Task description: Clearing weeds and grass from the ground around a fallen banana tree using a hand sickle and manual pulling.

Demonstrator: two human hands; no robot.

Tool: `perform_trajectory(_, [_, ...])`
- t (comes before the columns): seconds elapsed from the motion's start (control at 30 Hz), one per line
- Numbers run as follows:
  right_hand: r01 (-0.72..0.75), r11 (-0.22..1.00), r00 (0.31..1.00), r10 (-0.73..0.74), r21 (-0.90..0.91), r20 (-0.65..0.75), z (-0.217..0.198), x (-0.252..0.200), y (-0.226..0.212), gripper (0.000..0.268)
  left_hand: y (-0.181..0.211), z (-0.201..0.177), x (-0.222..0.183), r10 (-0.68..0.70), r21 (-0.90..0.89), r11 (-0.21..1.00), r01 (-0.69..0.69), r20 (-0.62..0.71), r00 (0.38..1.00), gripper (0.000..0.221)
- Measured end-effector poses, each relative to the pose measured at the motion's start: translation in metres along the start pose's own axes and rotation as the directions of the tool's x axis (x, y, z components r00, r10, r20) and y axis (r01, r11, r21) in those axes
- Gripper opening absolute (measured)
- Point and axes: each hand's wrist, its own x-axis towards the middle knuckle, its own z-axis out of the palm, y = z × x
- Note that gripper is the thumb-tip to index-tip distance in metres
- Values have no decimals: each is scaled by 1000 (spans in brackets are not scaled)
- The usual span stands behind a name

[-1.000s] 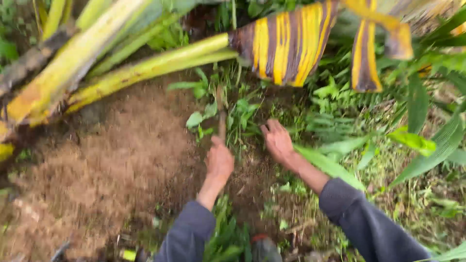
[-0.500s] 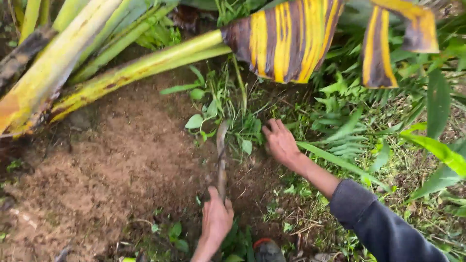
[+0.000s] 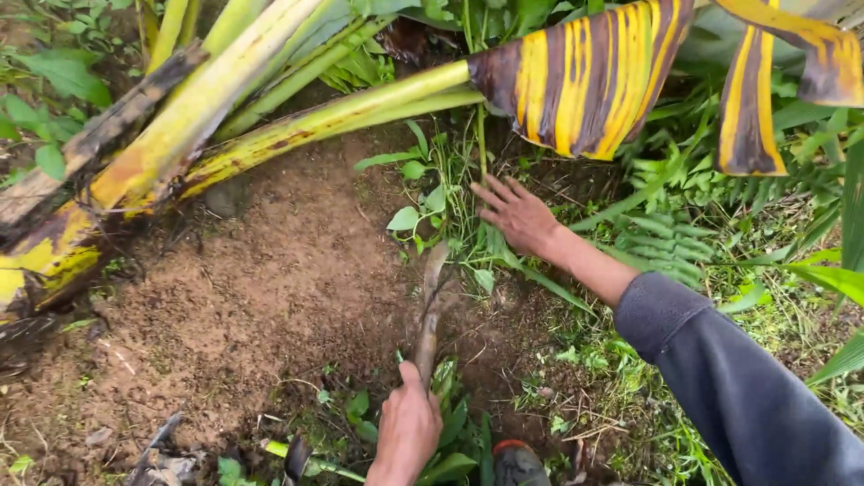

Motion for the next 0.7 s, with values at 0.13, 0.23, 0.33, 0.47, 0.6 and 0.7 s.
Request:
perform_trajectory(0.13, [119, 969, 983, -84, 216, -165, 21, 4, -14, 38, -18, -15, -16, -119, -6, 993, 119, 28, 993, 17])
perform_trajectory(0.23, [141, 974, 954, -85, 179, -288, 16, -15, -17, 23, -20, -23, -21, -97, -65, 993, 96, -7, 995, 18])
perform_trajectory(0.33, [83, 993, 966, -59, 89, -252, 30, -38, -40, 37, -17, -19, -16, -90, -31, 996, 89, -45, 995, 14])
perform_trajectory(0.47, [13, 971, 944, 67, 240, -324, 36, -60, -59, 20, -3, -41, 8, -34, -45, 999, 24, -240, 970, 14])
perform_trajectory(0.6, [-20, 966, 975, 76, 256, -211, 28, -86, -78, 21, 34, -76, 30, 176, 37, 984, -174, -337, 925, 22])
perform_trajectory(0.7, [-26, 973, 956, 91, 230, -279, 40, -100, -79, 31, 53, -89, 48, 211, 96, 977, -191, -285, 935, 30])
